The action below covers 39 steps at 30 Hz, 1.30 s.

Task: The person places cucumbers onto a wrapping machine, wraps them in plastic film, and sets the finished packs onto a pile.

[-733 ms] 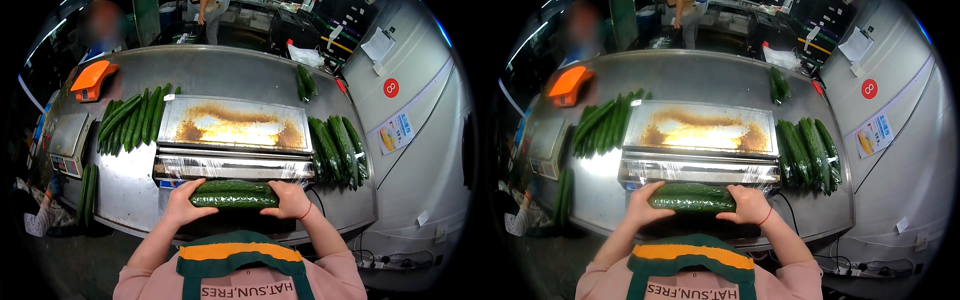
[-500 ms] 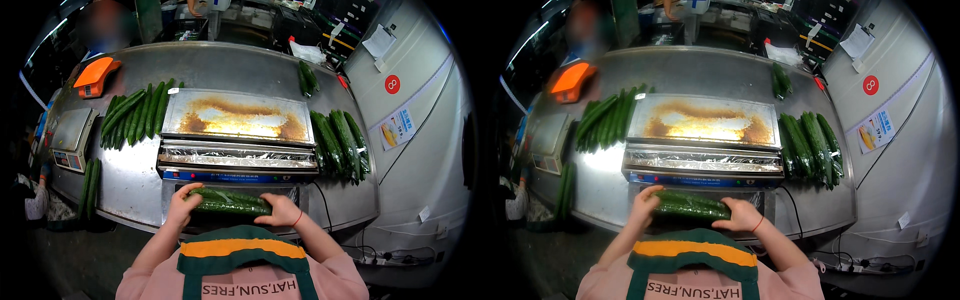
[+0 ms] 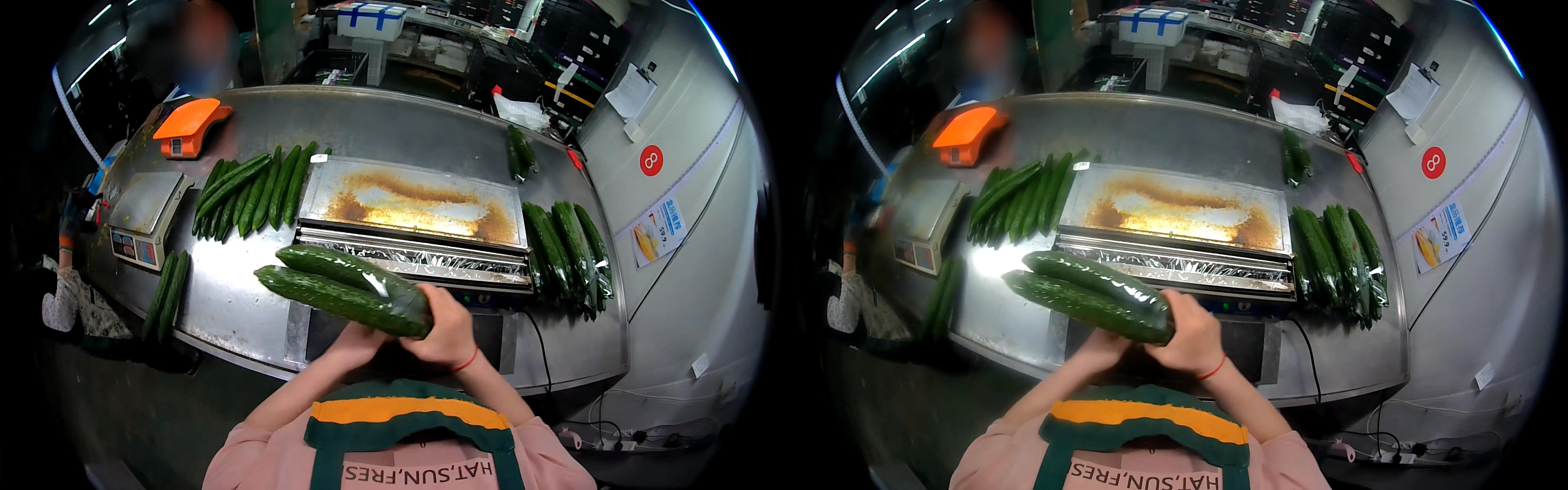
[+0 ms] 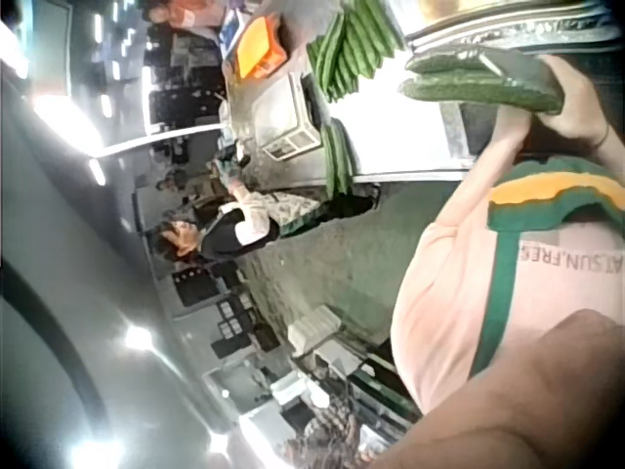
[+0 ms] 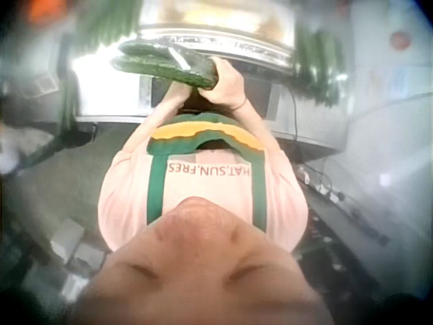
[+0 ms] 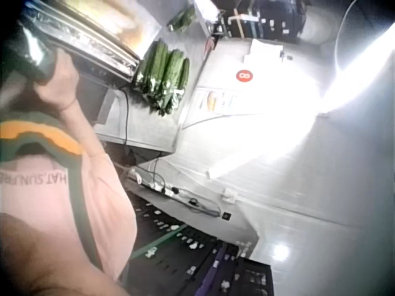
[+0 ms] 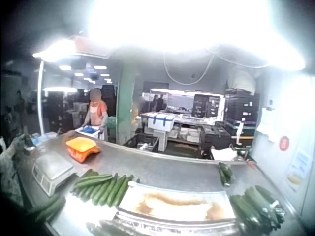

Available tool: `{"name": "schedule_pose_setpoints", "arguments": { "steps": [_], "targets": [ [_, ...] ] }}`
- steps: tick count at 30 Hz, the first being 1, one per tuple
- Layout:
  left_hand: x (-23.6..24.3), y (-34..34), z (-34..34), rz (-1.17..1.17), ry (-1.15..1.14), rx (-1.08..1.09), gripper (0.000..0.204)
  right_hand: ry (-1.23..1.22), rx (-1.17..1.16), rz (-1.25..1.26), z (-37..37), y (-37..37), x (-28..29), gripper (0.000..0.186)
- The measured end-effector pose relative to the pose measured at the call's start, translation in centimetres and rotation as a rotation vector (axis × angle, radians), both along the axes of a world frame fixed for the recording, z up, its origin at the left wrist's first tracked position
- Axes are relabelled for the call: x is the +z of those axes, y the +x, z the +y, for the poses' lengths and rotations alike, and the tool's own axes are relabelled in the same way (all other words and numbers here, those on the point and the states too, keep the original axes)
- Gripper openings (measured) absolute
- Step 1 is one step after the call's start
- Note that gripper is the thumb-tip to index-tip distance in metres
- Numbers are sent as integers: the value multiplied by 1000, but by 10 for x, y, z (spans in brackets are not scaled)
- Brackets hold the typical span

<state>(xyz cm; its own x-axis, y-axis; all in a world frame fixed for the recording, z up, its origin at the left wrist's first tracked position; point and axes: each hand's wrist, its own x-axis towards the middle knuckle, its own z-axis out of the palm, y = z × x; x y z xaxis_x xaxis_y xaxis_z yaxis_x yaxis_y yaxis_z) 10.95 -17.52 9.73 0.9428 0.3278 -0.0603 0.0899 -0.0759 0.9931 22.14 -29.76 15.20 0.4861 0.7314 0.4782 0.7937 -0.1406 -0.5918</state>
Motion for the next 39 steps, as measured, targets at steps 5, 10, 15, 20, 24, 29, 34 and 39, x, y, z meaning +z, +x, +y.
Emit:
{"name": "schedule_pose_setpoints", "arguments": {
  "steps": [5, 10, 15, 20, 24, 29, 34, 39],
  "targets": [
    [109, -17, 16, -564, 946, -311, 44, -33, -164, -229, -32, 40, 14, 54],
    [106, 12, 38, -119, 1160, -97, 81, 84, 214, -252, -17, 46, 46, 55],
    [69, 22, 20, -133, 474, -141, 88, 400, 242, -73, -20, 55, 58, 63],
    [64, 35, -11, -76, -451, -313, 73, 504, -2, -148, 15, 34, 27, 64],
    [42, 46, 10, -216, -825, -171, 67, 173, 285, -78, -25, 16, 13, 61],
    [65, 60, 27, 21, -384, -374, 68, 153, 107, -308, -62, 45, 70, 66],
    [106, 68, -14, -52, 1036, -254, 80, -440, 129, -484, -54, 68, 96, 66],
    [101, 51, 14, -389, 1103, -18, 80, -484, 176, -331, -47, 109, 76, 72]
  ]
}}
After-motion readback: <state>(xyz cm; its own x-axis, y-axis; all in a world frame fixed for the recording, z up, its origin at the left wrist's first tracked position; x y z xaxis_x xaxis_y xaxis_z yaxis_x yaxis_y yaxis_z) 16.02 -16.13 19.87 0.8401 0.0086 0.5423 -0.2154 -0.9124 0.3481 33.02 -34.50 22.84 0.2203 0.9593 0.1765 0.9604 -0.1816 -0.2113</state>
